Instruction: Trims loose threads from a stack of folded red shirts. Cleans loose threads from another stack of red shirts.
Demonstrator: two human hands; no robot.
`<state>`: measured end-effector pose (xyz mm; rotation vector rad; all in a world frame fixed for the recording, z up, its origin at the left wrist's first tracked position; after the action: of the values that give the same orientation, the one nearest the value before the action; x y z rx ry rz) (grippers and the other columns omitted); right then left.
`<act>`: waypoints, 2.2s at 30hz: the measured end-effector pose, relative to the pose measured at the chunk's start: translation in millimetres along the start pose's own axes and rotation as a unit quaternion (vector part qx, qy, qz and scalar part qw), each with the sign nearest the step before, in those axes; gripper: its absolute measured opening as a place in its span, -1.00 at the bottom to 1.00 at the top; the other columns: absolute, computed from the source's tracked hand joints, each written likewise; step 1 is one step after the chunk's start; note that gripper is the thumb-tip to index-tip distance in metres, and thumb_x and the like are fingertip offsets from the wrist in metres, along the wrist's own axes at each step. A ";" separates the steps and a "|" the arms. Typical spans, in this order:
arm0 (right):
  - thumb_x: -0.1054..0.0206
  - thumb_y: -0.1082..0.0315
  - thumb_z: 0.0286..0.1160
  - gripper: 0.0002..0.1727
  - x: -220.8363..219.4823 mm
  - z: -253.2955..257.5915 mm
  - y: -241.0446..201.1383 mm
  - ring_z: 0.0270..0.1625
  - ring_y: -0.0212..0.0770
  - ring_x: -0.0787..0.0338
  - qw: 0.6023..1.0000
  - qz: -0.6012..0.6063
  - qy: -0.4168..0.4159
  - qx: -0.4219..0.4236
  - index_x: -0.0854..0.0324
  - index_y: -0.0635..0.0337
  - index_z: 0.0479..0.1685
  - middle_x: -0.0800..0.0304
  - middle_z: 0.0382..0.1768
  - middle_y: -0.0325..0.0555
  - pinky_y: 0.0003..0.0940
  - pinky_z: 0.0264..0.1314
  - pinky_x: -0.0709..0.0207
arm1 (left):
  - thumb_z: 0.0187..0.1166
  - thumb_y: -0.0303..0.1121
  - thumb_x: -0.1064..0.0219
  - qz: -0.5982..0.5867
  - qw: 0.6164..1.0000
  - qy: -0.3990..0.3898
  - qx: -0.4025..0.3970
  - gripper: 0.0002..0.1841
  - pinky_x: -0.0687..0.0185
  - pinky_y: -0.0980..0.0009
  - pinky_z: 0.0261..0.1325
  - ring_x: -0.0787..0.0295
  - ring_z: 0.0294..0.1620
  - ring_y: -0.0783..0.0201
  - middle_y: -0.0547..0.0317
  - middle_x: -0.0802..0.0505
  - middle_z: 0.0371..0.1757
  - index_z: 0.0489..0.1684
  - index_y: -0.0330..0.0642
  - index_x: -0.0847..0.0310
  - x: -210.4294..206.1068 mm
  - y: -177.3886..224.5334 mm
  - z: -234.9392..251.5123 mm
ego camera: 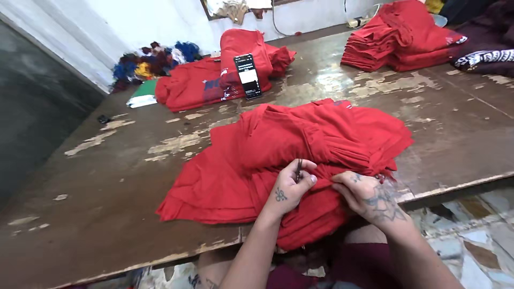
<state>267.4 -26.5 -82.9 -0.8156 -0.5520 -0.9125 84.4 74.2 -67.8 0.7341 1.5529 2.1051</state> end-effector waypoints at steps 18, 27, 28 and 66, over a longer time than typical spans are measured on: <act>-0.28 0.31 0.52 -0.79 13.3 -24.8 -10.2 -0.46 -0.15 -0.78 0.996 -0.032 0.080 -0.006 -0.74 0.19 -0.39 -0.76 -0.51 -0.07 -0.27 -0.45 -0.61 | 0.62 -0.31 -0.22 0.523 0.812 -0.107 -0.235 -0.72 -0.71 0.11 -0.31 -0.87 -0.27 0.03 0.09 -0.88 -0.26 0.10 -0.03 -0.83 -5.8 56.5 -19.6; -0.27 0.32 0.45 -0.79 14.1 -23.3 -18.8 -0.55 -0.17 -0.73 0.994 -0.047 0.099 0.001 -0.70 0.19 -0.47 -0.71 -0.59 -0.09 -0.30 -0.57 -0.53 | 0.58 -0.38 -0.21 0.555 0.780 -0.091 -0.276 -0.72 -0.60 0.15 -0.42 -0.83 -0.37 0.04 0.11 -0.88 -0.29 0.06 -0.02 -0.84 -10.5 52.9 -18.8; -0.26 0.33 0.45 -0.79 13.5 -23.1 -19.6 -0.55 -0.17 -0.73 0.994 -0.046 0.097 0.002 -0.70 0.19 -0.47 -0.71 -0.59 -0.09 -0.29 -0.56 -0.54 | 0.53 -0.42 -0.22 0.560 0.774 -0.084 -0.283 -0.72 -0.59 0.16 -0.45 -0.82 -0.40 0.05 0.11 -0.88 -0.31 0.03 -0.02 -0.85 -11.7 51.4 -19.5; -0.16 -0.38 0.56 -0.18 -56.8 113.2 19.8 0.85 0.27 -0.12 0.977 -0.041 -0.207 -0.021 -0.28 -0.31 0.82 -0.20 0.80 0.24 0.39 0.76 0.04 | 0.66 -0.01 -0.26 0.387 0.919 -0.004 -0.073 -0.60 -0.79 0.24 -0.11 -0.86 -0.14 0.22 0.06 -0.88 -0.05 -0.02 -0.16 -0.83 25.6 20.9 -51.4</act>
<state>246.1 98.6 -65.1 -1.0361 -0.9377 -0.8323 31.5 46.2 -55.7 1.4785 1.1753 2.7042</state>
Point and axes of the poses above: each hand's wrist, its own z-axis towards the middle knuckle, its own x-axis out of the back of the hand, y = z × x, the point moved 1 cm from there along z, towards the middle knuckle
